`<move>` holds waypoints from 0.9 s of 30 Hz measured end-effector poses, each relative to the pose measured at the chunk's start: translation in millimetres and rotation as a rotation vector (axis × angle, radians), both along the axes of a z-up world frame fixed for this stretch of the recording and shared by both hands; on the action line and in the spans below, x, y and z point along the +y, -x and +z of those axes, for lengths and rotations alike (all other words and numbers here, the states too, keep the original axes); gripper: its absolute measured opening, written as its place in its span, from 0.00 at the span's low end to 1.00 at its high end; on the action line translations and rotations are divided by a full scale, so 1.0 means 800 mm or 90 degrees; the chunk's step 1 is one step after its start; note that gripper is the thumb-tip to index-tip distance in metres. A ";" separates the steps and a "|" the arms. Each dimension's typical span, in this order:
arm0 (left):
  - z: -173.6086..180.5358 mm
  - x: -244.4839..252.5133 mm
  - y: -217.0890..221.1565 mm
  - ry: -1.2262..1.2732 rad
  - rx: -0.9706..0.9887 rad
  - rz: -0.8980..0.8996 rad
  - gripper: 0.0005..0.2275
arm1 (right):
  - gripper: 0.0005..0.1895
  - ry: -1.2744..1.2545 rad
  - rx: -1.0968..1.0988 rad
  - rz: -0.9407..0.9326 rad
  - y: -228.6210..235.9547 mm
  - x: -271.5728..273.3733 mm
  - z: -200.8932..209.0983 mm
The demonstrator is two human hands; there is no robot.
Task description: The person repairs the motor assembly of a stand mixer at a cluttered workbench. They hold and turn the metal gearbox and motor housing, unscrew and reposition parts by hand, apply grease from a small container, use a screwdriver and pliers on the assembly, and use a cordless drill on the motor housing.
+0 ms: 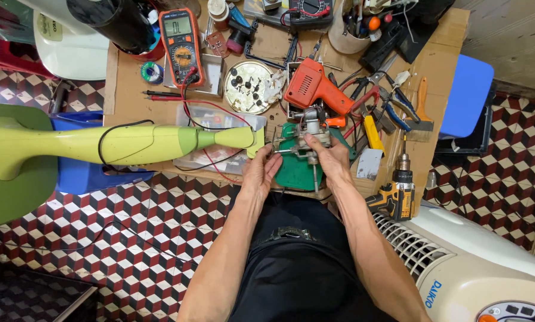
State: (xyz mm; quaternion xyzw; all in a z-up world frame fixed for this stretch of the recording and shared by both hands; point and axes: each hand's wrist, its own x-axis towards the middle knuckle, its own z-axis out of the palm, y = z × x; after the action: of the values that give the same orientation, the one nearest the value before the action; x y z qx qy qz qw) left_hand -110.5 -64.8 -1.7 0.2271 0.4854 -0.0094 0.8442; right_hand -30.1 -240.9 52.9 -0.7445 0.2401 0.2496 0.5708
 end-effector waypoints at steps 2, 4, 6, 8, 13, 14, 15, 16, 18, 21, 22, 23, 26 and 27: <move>-0.007 0.002 0.001 0.003 -0.002 -0.006 0.13 | 0.35 -0.049 0.025 -0.022 -0.009 -0.005 0.023; -0.016 0.001 0.002 0.007 -0.004 -0.018 0.13 | 0.34 -0.097 0.048 -0.048 -0.012 -0.012 0.025; -0.026 0.003 0.005 0.006 -0.006 -0.034 0.14 | 0.32 -0.008 0.003 0.064 -0.011 -0.018 0.005; -0.014 0.004 0.004 -0.007 -0.001 -0.048 0.15 | 0.32 -0.032 0.005 0.064 -0.006 -0.024 0.000; 0.026 0.009 0.016 -0.023 0.011 -0.094 0.20 | 0.29 -0.115 0.063 0.048 0.001 -0.048 -0.013; 0.034 0.010 0.022 -0.032 0.016 -0.118 0.21 | 0.29 -0.153 0.093 0.027 0.002 -0.052 -0.020; 0.043 0.012 0.027 -0.041 0.021 -0.142 0.23 | 0.28 -0.191 0.122 0.005 0.002 -0.055 -0.027; 0.035 0.009 0.041 -0.042 0.023 -0.138 0.23 | 0.28 -0.192 0.125 0.009 0.004 -0.057 -0.028; 0.020 0.003 0.071 -0.120 -0.006 -0.227 0.21 | 0.25 -0.184 0.135 0.004 0.011 -0.060 -0.031; 0.055 -0.006 0.072 -0.232 -0.089 -0.314 0.20 | 0.25 -0.236 0.158 -0.043 0.011 -0.047 -0.003; 0.058 -0.009 0.069 -0.230 -0.087 -0.313 0.20 | 0.25 -0.234 0.160 -0.043 0.014 -0.047 -0.006; 0.060 -0.012 0.065 -0.273 -0.110 -0.336 0.21 | 0.25 -0.221 0.151 -0.047 0.017 -0.047 -0.010; 0.069 -0.013 0.057 -0.346 -0.134 -0.369 0.21 | 0.26 -0.209 0.122 -0.053 0.026 -0.044 -0.022; 0.071 -0.013 0.054 -0.376 -0.135 -0.381 0.21 | 0.26 -0.211 0.102 -0.057 0.029 -0.043 -0.026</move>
State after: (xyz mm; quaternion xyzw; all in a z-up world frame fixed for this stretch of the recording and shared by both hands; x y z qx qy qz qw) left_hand -153.7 -75.2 55.2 0.5894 0.2909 -0.0910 0.7482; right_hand -53.0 -274.9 31.8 -0.6069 0.2731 0.3184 0.6750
